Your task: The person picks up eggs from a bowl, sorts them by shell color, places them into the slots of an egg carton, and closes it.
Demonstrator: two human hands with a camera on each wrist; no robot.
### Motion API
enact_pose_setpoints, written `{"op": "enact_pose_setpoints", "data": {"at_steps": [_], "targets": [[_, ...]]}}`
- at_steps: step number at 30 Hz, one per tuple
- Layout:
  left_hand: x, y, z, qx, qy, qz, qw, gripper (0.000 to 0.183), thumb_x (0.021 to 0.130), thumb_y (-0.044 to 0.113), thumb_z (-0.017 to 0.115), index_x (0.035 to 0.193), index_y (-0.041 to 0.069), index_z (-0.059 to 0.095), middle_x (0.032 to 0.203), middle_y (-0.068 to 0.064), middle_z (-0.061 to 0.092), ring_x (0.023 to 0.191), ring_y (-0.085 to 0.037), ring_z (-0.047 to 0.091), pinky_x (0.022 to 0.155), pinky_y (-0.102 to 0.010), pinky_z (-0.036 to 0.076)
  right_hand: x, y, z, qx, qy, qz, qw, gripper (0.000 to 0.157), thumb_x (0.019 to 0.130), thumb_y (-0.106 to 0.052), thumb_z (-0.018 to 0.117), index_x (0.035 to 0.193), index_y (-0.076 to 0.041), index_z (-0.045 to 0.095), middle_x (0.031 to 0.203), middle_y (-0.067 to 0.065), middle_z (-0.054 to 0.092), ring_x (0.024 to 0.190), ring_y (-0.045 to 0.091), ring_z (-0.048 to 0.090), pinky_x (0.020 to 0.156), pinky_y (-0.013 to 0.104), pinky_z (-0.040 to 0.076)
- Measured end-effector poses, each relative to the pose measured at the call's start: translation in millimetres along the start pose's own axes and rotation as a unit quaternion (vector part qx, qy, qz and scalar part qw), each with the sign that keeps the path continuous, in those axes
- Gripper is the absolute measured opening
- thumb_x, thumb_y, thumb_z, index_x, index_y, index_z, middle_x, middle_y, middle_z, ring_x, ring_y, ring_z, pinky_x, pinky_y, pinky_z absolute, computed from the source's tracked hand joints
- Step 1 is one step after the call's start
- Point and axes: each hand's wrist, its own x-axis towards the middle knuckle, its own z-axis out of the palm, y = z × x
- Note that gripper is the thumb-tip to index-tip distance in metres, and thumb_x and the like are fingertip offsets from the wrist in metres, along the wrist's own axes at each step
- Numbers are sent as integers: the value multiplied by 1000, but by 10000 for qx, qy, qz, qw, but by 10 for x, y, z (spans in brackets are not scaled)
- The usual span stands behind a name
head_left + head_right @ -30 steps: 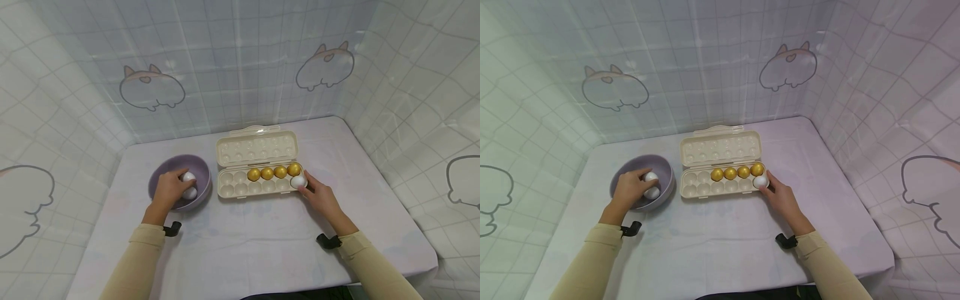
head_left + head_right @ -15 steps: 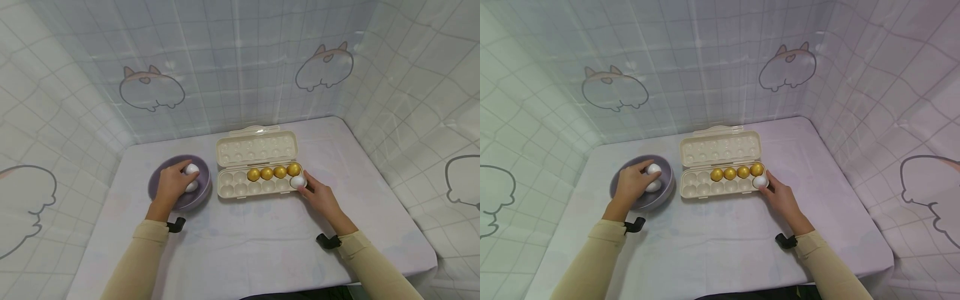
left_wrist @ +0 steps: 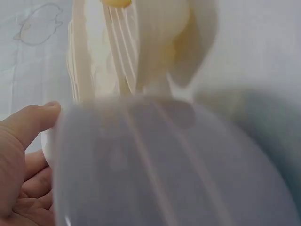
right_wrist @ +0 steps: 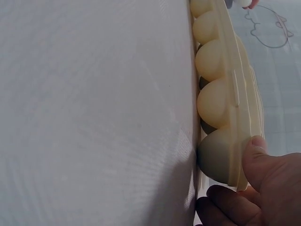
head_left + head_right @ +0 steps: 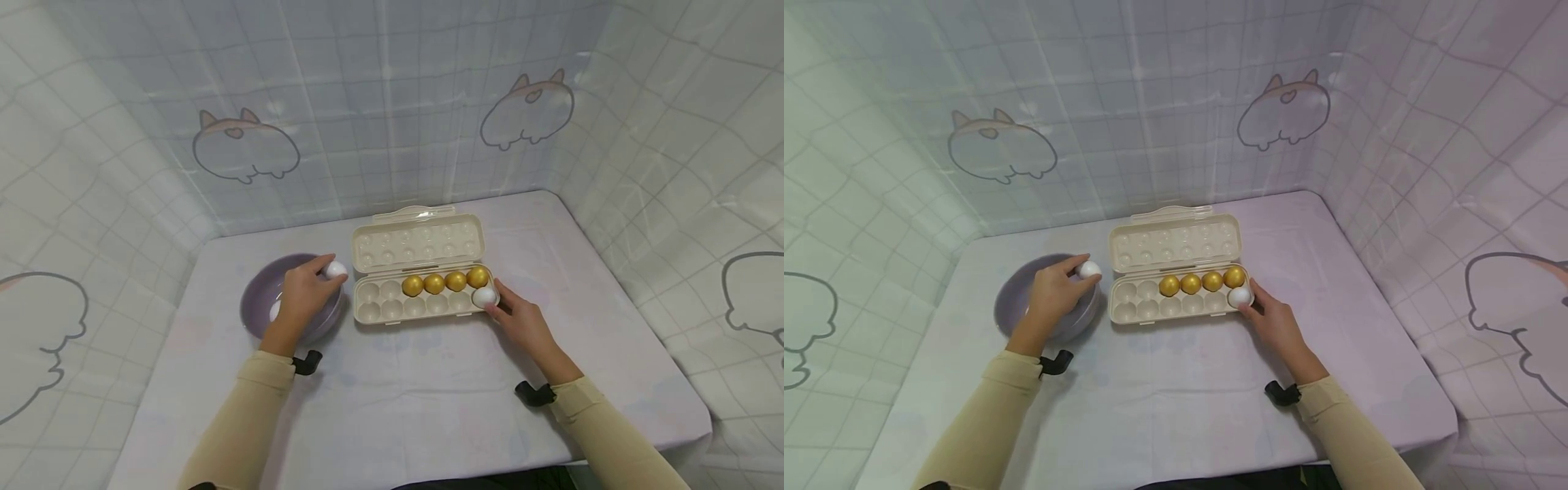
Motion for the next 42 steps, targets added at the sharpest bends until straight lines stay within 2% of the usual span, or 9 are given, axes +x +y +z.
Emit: {"op": "enact_pose_setpoints", "data": {"at_steps": [3, 6, 10, 13, 22, 30, 35, 42], "targets": [[34, 75, 75, -138, 121, 227, 9996, 53, 89, 29, 86, 136, 9, 72, 127, -17, 77, 113, -36, 75, 93, -52, 62, 6, 7, 2, -13, 12, 0, 10000, 74, 103, -41, 67, 165, -14, 36, 163, 17, 46, 149, 45, 45, 120, 62, 40], [61, 149, 141, -269, 107, 331, 9990, 53, 88, 28, 86, 136, 10, 72, 123, -15, 79, 96, -34, 74, 83, -49, 61, 9, 6, 9, -35, 26, -3, 10000, 74, 103, -43, 66, 165, -14, 36, 162, 18, 46, 149, 45, 45, 120, 62, 40], [93, 259, 214, -339, 45, 447, 9984, 53, 88, 27, 86, 137, 10, 72, 126, -13, 78, 104, -34, 76, 90, -48, 62, 9, 1, 14, -37, 59, -18, 10000, 74, 103, -43, 66, 164, -14, 37, 161, 18, 47, 149, 45, 46, 120, 62, 40], [115, 362, 264, -392, 12, 520, 9979, 53, 88, 27, 86, 136, 9, 72, 133, -12, 75, 123, -34, 72, 104, -50, 59, 8, -4, 8, -22, 61, -15, 10000, 73, 104, -42, 66, 164, -14, 37, 161, 18, 47, 149, 45, 45, 120, 62, 40], [131, 611, 462, -846, -429, 449, 9945, 53, 90, 28, 85, 139, 12, 70, 139, -9, 72, 130, -31, 69, 108, -49, 57, 12, -7, 0, -40, 29, 5, 10000, 72, 104, -39, 67, 164, -13, 37, 161, 19, 47, 149, 46, 45, 120, 63, 40], [143, 889, 647, -785, -730, 829, 9908, 54, 89, 23, 86, 139, 9, 70, 142, -9, 70, 133, -30, 67, 112, -44, 54, 9, 16, -5, -90, 39, 6, 10000, 73, 104, -39, 67, 164, -12, 37, 162, 18, 46, 149, 46, 45, 120, 63, 40], [125, 1028, 811, -695, -901, 1028, 9882, 53, 89, 22, 87, 138, 10, 71, 141, -8, 71, 130, -27, 69, 106, -41, 59, 7, 27, -2, -58, -2, 44, 10000, 73, 104, -40, 66, 165, -12, 36, 162, 18, 45, 150, 45, 44, 121, 62, 39], [76, 1183, 990, -498, -1092, 1689, 9783, 51, 91, 24, 84, 137, 7, 70, 140, -8, 72, 128, -27, 70, 106, -39, 59, 14, 28, 9, -38, 28, 34, 10000, 73, 104, -37, 67, 165, -12, 36, 161, 18, 47, 150, 45, 44, 121, 62, 39]]}}
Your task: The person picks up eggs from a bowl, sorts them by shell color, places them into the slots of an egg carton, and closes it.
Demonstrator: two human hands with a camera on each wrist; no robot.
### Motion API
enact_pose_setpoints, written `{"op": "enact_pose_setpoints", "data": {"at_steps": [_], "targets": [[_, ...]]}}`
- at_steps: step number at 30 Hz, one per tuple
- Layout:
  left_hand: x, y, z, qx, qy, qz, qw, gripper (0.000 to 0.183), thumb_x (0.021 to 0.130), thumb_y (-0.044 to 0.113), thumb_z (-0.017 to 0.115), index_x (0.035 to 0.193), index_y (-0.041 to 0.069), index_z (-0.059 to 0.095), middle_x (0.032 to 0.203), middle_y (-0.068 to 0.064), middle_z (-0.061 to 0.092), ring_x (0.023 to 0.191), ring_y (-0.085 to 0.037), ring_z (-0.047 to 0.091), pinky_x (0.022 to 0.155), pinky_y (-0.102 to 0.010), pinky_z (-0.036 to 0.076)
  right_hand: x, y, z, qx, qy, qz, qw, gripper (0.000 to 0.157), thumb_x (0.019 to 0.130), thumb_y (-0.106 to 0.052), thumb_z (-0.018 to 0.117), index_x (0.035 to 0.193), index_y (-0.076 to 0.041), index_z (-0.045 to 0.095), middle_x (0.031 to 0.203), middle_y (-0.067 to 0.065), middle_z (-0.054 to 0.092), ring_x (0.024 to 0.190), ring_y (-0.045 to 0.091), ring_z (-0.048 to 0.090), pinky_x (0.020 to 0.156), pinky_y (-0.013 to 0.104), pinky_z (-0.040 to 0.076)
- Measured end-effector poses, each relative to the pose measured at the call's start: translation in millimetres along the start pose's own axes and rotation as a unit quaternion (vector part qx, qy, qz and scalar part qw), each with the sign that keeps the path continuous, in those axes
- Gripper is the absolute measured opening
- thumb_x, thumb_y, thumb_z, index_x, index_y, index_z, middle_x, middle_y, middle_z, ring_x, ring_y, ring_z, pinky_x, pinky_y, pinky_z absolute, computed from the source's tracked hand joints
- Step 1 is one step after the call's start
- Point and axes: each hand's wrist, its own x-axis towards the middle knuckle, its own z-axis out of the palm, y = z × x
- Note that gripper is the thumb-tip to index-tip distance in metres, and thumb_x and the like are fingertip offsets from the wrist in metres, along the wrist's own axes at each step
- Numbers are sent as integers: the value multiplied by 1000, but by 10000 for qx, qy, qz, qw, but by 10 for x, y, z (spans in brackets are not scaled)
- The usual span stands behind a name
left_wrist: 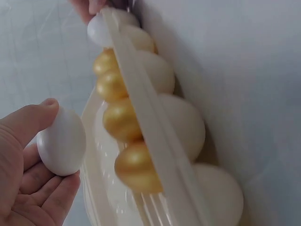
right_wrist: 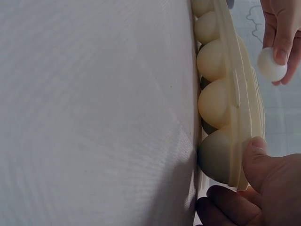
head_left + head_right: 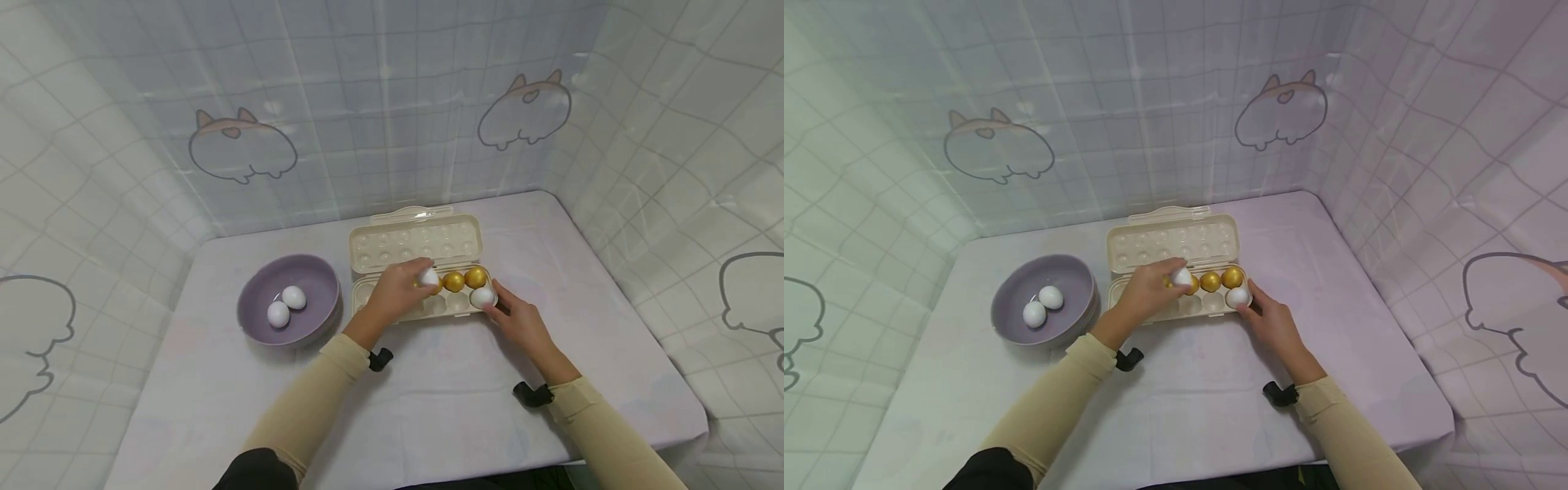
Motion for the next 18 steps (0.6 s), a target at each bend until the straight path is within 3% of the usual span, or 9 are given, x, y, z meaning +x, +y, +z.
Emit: {"op": "enact_pose_setpoints", "data": {"at_steps": [6, 11, 18], "targets": [[46, 99, 100, 514, -303, 175, 9981, 53, 92, 28, 83, 139, 9, 69, 142, -7, 71, 133, -25, 68, 110, -37, 55, 2, -1, 1, -5, -11, 19, 10000, 73, 104, -38, 67, 165, -13, 35, 162, 17, 46, 150, 45, 44, 121, 62, 39], [86, 127, 200, 1090, -495, 520, 9914, 50, 95, 33, 80, 138, 11, 69, 142, -5, 71, 132, -22, 68, 111, -35, 55, 6, 0, 5, -11, -25, 69, 10000, 73, 104, -39, 67, 165, -14, 35, 162, 17, 46, 151, 44, 43, 121, 62, 39], [93, 141, 341, 1413, -475, 919, 9846, 53, 93, 35, 81, 140, 13, 69, 142, -4, 71, 132, -22, 68, 109, -35, 56, 0, 14, 9, -12, 74, -76, 9999, 72, 103, -37, 68, 164, -12, 38, 160, 18, 49, 148, 45, 47, 119, 63, 41]]}}
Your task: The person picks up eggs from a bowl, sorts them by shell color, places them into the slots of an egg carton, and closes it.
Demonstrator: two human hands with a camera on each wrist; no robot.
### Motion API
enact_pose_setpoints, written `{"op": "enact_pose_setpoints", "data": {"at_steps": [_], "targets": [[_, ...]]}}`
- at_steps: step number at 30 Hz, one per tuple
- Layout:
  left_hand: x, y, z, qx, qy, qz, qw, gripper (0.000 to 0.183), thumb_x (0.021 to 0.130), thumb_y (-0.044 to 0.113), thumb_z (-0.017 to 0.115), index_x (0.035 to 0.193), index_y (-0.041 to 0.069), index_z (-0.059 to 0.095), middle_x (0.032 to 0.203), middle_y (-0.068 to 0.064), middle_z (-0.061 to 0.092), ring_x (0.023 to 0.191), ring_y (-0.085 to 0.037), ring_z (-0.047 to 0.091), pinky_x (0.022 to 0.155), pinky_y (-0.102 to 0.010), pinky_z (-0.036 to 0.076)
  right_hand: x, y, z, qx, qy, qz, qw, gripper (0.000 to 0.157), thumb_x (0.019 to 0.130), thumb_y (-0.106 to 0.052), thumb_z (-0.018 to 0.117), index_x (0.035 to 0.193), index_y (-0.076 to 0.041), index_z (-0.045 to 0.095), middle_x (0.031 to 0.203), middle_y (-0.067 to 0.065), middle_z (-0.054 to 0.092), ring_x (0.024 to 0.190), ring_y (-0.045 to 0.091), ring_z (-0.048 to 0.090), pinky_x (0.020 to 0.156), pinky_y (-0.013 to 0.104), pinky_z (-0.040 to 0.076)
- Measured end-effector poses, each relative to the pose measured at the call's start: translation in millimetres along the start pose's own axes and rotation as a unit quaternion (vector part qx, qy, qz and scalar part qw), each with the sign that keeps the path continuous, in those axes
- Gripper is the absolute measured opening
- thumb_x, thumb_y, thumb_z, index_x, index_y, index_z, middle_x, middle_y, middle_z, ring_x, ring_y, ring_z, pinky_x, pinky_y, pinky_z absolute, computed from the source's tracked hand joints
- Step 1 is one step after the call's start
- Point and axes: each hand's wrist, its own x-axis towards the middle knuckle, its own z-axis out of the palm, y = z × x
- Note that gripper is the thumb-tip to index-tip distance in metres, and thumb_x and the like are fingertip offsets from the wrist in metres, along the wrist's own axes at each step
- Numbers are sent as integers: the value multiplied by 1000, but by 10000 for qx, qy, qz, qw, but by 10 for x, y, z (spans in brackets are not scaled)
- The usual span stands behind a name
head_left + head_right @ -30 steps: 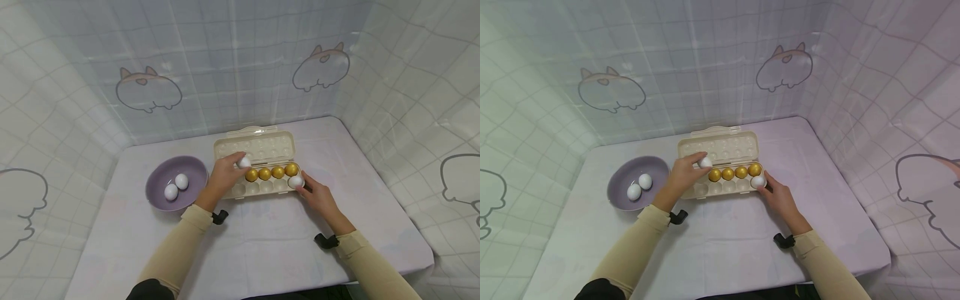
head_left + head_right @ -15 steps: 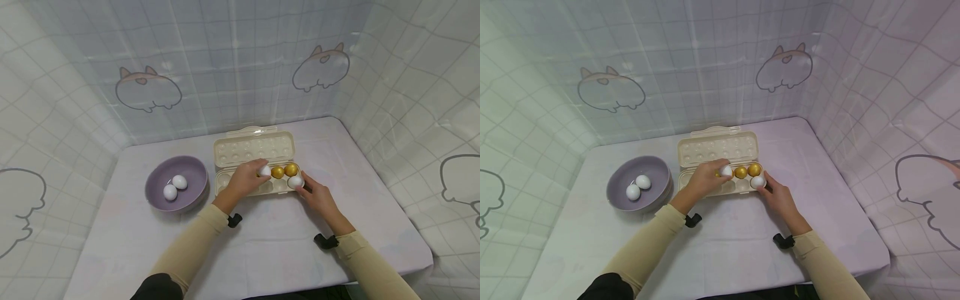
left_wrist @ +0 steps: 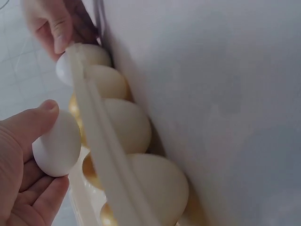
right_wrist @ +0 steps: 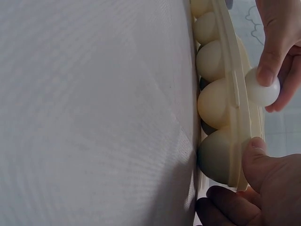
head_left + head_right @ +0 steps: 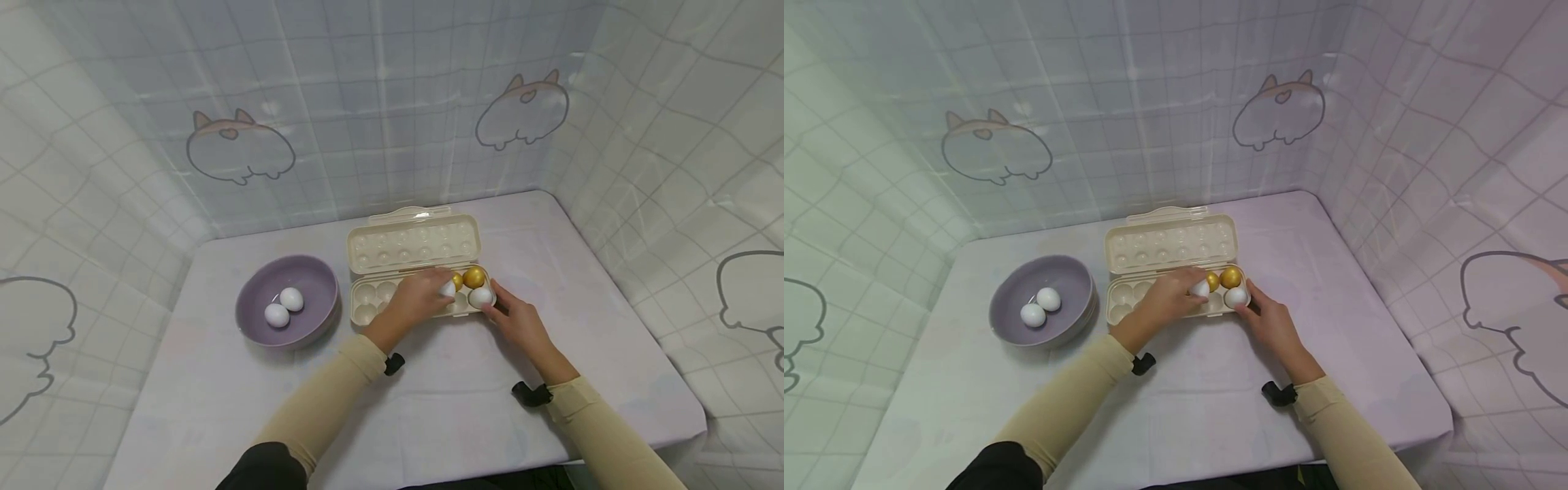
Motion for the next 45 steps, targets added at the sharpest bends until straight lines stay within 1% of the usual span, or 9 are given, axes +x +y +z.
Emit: {"op": "enact_pose_setpoints", "data": {"at_steps": [4, 13, 16, 20, 23, 29, 33, 38, 45], "targets": [[-17, 16, 53, 139, 32, 135, 9998, 54, 93, 35, 81, 141, 13, 68, 145, -3, 69, 134, -21, 66, 107, -35, 57, 0, -6, 0, -2, -2, -22, 10000, 72, 104, -37, 68, 164, -12, 38, 159, 19, 49, 148, 46, 47, 119, 63, 41], [-28, 19, 132, 2, 52, 506, 9987, 50, 94, 26, 81, 138, 7, 68, 147, -11, 67, 137, -27, 64, 110, -38, 56, -6, -13, -2, -21, 29, -63, 10000, 72, 103, -36, 68, 163, -11, 39, 159, 19, 50, 147, 45, 48, 119, 63, 41], [-26, 21, 166, 28, 136, 653, 9978, 48, 93, 24, 81, 136, 6, 69, 144, -12, 68, 137, -28, 64, 113, -39, 54, -6, -14, -3, -20, 33, -59, 10000, 72, 103, -37, 69, 163, -11, 39, 158, 19, 50, 147, 45, 48, 119, 63, 41], [-30, 30, 218, 280, 336, 825, 9956, 48, 91, 24, 83, 134, 6, 71, 140, -10, 71, 134, -26, 66, 112, -36, 54, -7, -16, -7, -16, 30, -61, 10000, 72, 103, -36, 69, 163, -11, 38, 158, 19, 50, 147, 45, 48, 118, 63, 42], [-42, 46, 252, 493, 378, 904, 9940, 48, 92, 27, 82, 135, 7, 71, 140, -8, 71, 133, -23, 67, 111, -32, 54, -7, -13, -8, -13, 35, -75, 10000, 72, 103, -35, 69, 163, -10, 39, 158, 20, 50, 146, 45, 49, 118, 63, 43], [-62, 92, 316, 876, 531, 1188, 9876, 34, 96, 23, 77, 129, 15, 74, 136, 0, 73, 128, -14, 69, 99, -22, 59, -7, -12, -10, 3, 35, -85, 10000, 72, 103, -34, 69, 163, -10, 38, 158, 20, 50, 146, 45, 49, 117, 63, 43], [-75, 105, 338, 872, 508, 1199, 9876, 33, 98, 17, 75, 130, 17, 75, 137, 3, 73, 130, -11, 67, 100, -20, 58, -6, -22, -13, 0, 25, -75, 10000, 71, 104, -34, 68, 163, -9, 38, 158, 20, 50, 147, 45, 48, 117, 63, 43], [-72, 111, 329, 760, 412, 1214, 9888, 36, 98, 21, 75, 133, 15, 73, 138, 2, 72, 130, -12, 67, 105, -22, 56, -15, -29, -19, 44, 54, -84, 9999, 72, 103, -34, 69, 163, -9, 38, 157, 20, 51, 146, 45, 49, 117, 63, 43], [-71, 113, 318, 698, 482, 1235, 9887, 36, 97, 21, 75, 132, 15, 73, 137, 1, 73, 129, -13, 68, 106, -23, 56, -15, -19, -20, 51, 49, -36, 10000, 72, 103, -34, 69, 163, -10, 38, 157, 19, 51, 147, 45, 49, 118, 63, 43]]}}
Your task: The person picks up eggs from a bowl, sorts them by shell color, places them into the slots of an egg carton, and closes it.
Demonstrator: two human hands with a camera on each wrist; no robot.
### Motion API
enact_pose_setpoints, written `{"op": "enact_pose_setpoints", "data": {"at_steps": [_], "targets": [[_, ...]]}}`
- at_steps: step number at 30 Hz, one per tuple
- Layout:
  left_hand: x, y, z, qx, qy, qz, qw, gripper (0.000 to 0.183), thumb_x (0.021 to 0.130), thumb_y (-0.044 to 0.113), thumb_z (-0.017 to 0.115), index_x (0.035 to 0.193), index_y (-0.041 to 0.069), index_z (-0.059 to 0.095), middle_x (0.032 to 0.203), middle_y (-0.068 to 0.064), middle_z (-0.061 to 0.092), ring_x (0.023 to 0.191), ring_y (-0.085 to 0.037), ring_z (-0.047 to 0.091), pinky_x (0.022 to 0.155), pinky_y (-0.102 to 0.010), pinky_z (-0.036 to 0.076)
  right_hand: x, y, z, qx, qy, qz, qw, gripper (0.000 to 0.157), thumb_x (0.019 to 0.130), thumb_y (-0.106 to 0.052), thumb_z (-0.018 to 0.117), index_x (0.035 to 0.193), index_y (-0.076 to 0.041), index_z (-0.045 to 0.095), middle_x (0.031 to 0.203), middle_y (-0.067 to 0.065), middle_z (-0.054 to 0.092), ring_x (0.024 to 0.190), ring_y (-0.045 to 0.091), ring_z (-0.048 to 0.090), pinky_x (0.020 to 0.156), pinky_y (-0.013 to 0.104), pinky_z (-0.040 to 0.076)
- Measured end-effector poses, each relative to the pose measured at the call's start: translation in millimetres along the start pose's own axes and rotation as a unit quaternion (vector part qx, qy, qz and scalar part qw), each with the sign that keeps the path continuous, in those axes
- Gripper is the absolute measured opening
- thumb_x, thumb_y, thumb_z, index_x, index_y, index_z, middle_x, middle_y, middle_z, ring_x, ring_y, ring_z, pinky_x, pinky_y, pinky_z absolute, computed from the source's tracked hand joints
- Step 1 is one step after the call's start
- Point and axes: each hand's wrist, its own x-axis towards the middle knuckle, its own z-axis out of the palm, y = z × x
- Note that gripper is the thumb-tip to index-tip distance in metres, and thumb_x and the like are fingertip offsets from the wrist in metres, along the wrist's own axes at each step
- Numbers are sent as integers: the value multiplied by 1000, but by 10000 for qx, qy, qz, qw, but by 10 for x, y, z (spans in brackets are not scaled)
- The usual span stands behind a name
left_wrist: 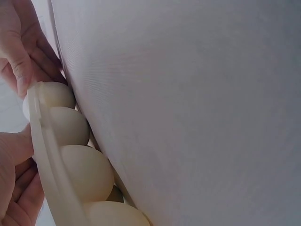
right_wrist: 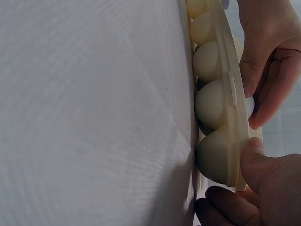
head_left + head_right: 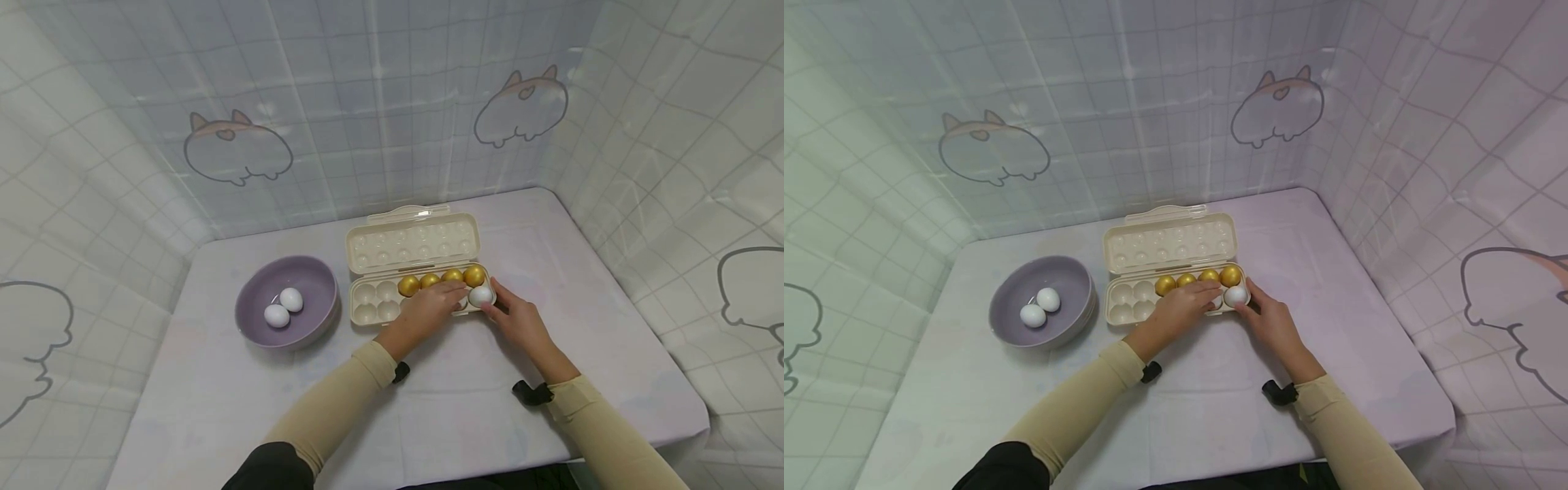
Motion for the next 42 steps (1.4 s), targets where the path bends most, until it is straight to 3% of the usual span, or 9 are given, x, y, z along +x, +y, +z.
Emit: {"op": "enact_pose_setpoints", "data": {"at_steps": [8, 14, 21, 25, 30, 33, 36, 42], "targets": [[-28, -33, -122, -414, 6, -392, 9984, 38, 99, 24, 73, 135, 11, 72, 139, -3, 73, 130, -18, 69, 107, -29, 56, -2, 13, 7, 30, 3, -115, 9999, 71, 103, -34, 69, 163, -10, 38, 157, 19, 52, 147, 44, 49, 118, 62, 43], [-108, -161, -237, -940, 366, -643, 9928, 39, 95, 16, 79, 133, 6, 73, 137, -8, 74, 130, -23, 70, 109, -36, 56, -3, 22, 6, 38, 4, -224, 9997, 71, 104, -36, 67, 163, -9, 38, 158, 19, 51, 148, 43, 48, 119, 62, 42], [-288, -414, -512, -1015, 229, -1517, 9829, 43, 97, 23, 77, 137, 8, 71, 142, -6, 71, 133, -24, 68, 112, -40, 54, -14, 6, -8, 41, -35, -154, 9999, 71, 104, -37, 67, 164, -10, 38, 160, 18, 48, 149, 44, 46, 120, 61, 41], [-437, -594, -684, -1040, 441, -2035, 9725, 46, 95, 22, 78, 138, 7, 70, 142, -9, 70, 132, -28, 68, 113, -43, 54, -23, -10, -13, 68, -51, -129, 9999, 71, 104, -36, 67, 164, -10, 37, 160, 18, 48, 149, 43, 46, 121, 61, 40], [-641, -846, -822, -734, 1090, -2229, 9659, 43, 91, 22, 82, 130, 5, 75, 132, -12, 75, 122, -32, 73, 106, -46, 58, -30, -24, -23, 87, -73, -119, 9999, 71, 105, -36, 66, 164, -10, 37, 161, 18, 47, 150, 44, 45, 121, 61, 40], [-784, -972, -905, -720, 1305, -2391, 9595, 44, 88, 20, 84, 129, 3, 75, 130, -15, 75, 119, -34, 74, 103, -48, 59, -26, -21, -16, 76, -75, -105, 9999, 71, 105, -37, 66, 164, -10, 36, 161, 18, 47, 150, 43, 44, 121, 61, 40], [-954, -1067, -1003, -886, 1215, -2734, 9501, 47, 89, 21, 84, 132, 5, 73, 132, -15, 74, 119, -36, 74, 102, -50, 59, -22, -15, -11, 66, -98, -58, 9999, 71, 105, -38, 66, 164, -11, 36, 161, 17, 47, 151, 43, 44, 121, 61, 39], [-1348, -1236, -1149, -868, 626, -3386, 9348, 47, 93, 24, 82, 137, 9, 71, 135, -13, 73, 125, -38, 70, 106, -54, 56, -21, -9, -26, 30, -206, 23, 9998, 73, 105, -40, 65, 165, -13, 34, 162, 17, 46, 152, 44, 42, 122, 62, 39]]}}
